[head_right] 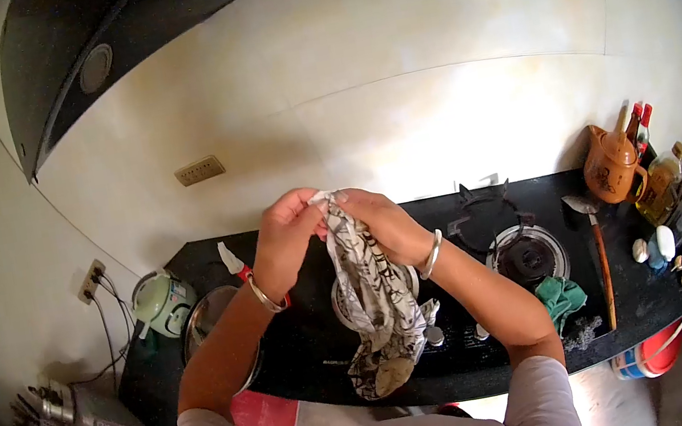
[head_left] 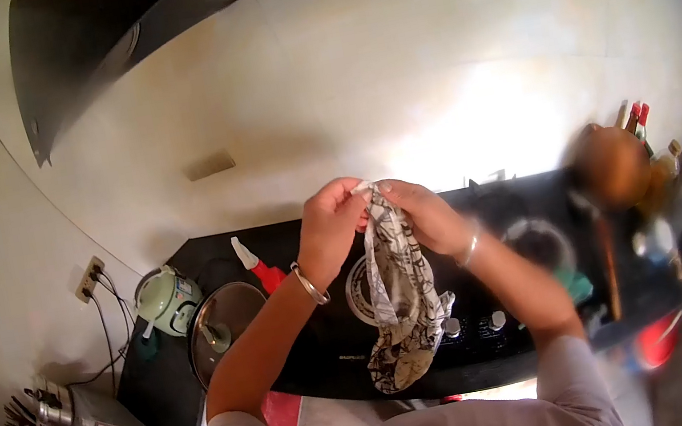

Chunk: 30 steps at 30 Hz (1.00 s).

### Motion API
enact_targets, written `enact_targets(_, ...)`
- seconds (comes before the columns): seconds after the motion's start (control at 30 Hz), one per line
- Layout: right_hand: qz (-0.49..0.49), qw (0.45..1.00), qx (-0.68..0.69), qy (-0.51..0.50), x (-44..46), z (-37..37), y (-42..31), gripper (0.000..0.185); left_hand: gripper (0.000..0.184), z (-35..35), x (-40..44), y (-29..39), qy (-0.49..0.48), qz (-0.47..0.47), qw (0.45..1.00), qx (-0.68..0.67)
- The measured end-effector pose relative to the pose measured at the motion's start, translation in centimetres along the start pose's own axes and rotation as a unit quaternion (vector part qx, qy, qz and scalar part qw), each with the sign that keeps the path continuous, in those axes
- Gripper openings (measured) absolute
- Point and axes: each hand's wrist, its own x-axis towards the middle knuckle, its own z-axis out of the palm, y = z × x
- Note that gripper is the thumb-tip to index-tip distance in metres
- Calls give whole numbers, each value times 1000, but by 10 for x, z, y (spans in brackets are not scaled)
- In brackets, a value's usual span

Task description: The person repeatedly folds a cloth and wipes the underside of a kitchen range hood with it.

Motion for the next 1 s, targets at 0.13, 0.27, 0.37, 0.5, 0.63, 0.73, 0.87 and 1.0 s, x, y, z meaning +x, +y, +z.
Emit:
enact_targets(0.13,-5,998,-52,21,8,17,0,23,12,-17,6,-7,65,91,989,97)
enact_targets(0.27,-99,967,-223,73,25,38,11,21,13,-38,-2,6,58,63,996,24)
enact_targets(0.37,-201,927,-303,90,36,66,12,19,14,-58,-3,15,65,75,995,3)
enact_targets(0.5,-213,876,-416,124,42,93,13,15,16,-85,-10,23,49,76,996,4)
enact_targets(0.63,-253,861,-415,150,54,114,21,13,20,-103,-26,43,40,60,997,12)
enact_targets(0.73,-289,815,-482,139,60,125,25,13,18,-118,-24,39,34,55,998,1)
enact_targets(0.87,-278,813,-498,115,64,124,17,19,14,-127,-21,45,22,81,996,-13)
enact_targets(1.0,-202,909,-354,86,75,115,-1,21,11,-121,-8,52,48,102,993,12)
